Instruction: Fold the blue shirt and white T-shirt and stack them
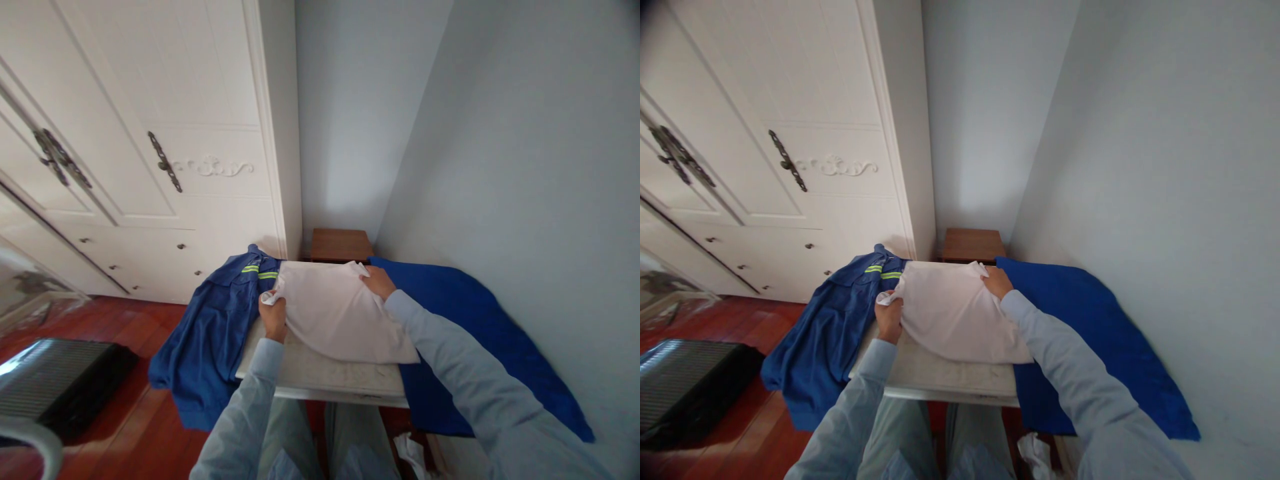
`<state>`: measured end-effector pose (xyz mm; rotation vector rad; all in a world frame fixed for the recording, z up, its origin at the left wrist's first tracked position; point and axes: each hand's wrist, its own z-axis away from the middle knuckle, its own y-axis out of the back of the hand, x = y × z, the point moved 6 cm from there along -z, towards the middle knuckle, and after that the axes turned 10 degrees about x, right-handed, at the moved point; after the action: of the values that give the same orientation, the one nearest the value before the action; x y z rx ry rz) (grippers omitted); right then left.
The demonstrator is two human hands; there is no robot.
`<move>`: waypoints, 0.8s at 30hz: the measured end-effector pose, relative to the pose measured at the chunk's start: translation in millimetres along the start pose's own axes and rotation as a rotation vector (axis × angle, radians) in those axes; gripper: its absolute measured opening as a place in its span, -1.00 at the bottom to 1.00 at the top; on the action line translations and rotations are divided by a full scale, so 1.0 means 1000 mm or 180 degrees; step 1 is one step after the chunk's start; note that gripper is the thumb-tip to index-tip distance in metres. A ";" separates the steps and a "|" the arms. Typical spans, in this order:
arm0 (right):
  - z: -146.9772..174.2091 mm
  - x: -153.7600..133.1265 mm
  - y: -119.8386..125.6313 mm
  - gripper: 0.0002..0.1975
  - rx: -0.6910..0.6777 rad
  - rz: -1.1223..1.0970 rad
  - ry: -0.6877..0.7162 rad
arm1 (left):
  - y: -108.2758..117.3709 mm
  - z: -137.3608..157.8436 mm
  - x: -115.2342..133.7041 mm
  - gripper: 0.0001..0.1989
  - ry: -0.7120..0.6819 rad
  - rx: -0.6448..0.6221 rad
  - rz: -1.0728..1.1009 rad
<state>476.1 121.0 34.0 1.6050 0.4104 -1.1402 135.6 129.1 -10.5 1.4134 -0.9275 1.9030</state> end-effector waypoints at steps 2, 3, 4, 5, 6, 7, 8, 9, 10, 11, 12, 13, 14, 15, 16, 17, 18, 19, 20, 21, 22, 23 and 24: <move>0.009 -0.015 0.017 -0.88 0.0135 0.0341 0.0166 | -0.006 0.005 0.009 -0.57 -0.0149 -0.0020 0.0085; 0.014 -0.024 0.027 -0.88 0.0197 0.0576 0.0291 | -0.011 0.009 0.013 -0.52 -0.0196 -0.0092 0.0123; 0.021 -0.033 0.038 -0.86 0.0263 0.0863 0.0454 | -0.017 0.014 0.018 -0.48 -0.0225 -0.0205 0.0158; 0.028 -0.042 0.051 -0.84 0.0339 0.1191 0.0642 | -0.024 0.021 0.022 -0.46 -0.0232 -0.0347 0.0193; 0.036 -0.050 0.065 -0.81 0.0422 0.1528 0.0828 | -0.032 0.028 0.026 -0.45 -0.0218 -0.0497 0.0232; 0.044 -0.056 0.081 -0.79 0.0507 0.1831 0.0978 | -0.040 0.035 0.029 -0.44 -0.0183 -0.0647 0.0270; 0.053 -0.061 0.098 -0.77 0.0599 0.2038 0.1063 | -0.049 0.044 0.033 -0.43 -0.0131 -0.0792 0.0303; 0.063 -0.063 0.117 -0.76 0.0686 0.2116 0.1086 | -0.058 0.053 0.035 -0.42 -0.0071 -0.0931 0.0328; 0.073 -0.062 0.137 -0.76 0.0771 0.2114 0.1075 | -0.069 0.063 0.038 -0.42 -0.0009 -0.1072 0.0353; 0.085 -0.060 0.157 -0.75 0.0854 0.2065 0.1043 | -0.080 0.075 0.040 -0.42 0.0050 -0.1232 0.0382; 0.097 -0.055 0.176 -0.75 0.0942 0.1988 0.0987 | -0.093 0.086 0.043 -0.42 0.0111 -0.1404 0.0412; 0.111 -0.049 0.195 -0.74 0.1046 0.1887 0.0917 | -0.106 0.099 0.044 -0.41 0.0185 -0.1580 0.0431; 0.126 -0.041 0.213 -0.72 0.1169 0.1771 0.0821 | -0.119 0.112 0.044 -0.41 0.0266 -0.1765 0.0437; 0.143 -0.031 0.229 -0.69 0.1298 0.1640 0.0696 | -0.133 0.126 0.043 -0.40 0.0363 -0.1962 0.0424; 0.160 -0.019 0.243 -0.66 0.1439 0.1477 0.0546 | -0.146 0.140 0.040 -0.40 0.0472 -0.2162 0.0381; 0.177 -0.007 0.253 -0.61 0.1573 0.1279 0.0390 | -0.159 0.154 0.035 -0.39 0.0592 -0.2351 0.0315; 0.193 0.006 0.262 -0.56 0.1713 0.1046 0.0218 | -0.171 0.168 0.029 -0.38 0.0715 -0.2530 0.0239; 0.209 0.020 0.268 -0.51 0.1844 0.0793 0.0033 | -0.181 0.181 0.023 -0.38 0.0832 -0.2693 0.0165; 0.223 0.033 0.272 -0.47 0.1971 0.0543 -0.0152 | -0.192 0.192 0.016 -0.37 0.0931 -0.2837 0.0090; 0.234 0.045 0.275 -0.45 0.2097 0.0316 -0.0316 | -0.202 0.203 0.009 -0.36 0.1004 -0.2970 0.0015; 0.243 0.055 0.276 -0.44 0.2219 0.0127 -0.0454 | -0.213 0.212 0.004 -0.35 0.1042 -0.3100 -0.0051; 0.250 0.063 0.278 -0.44 0.2327 -0.0026 -0.0559 | -0.225 0.219 0.000 -0.35 0.1052 -0.3222 -0.0099; 0.253 0.068 0.280 -0.44 0.2427 -0.0153 -0.0629 | -0.237 0.225 -0.002 -0.35 0.1042 -0.3328 -0.0138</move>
<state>600.5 -225.3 141.9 2.0995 -0.1484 -1.5889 447.9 85.5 75.0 0.4742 -1.3907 1.1984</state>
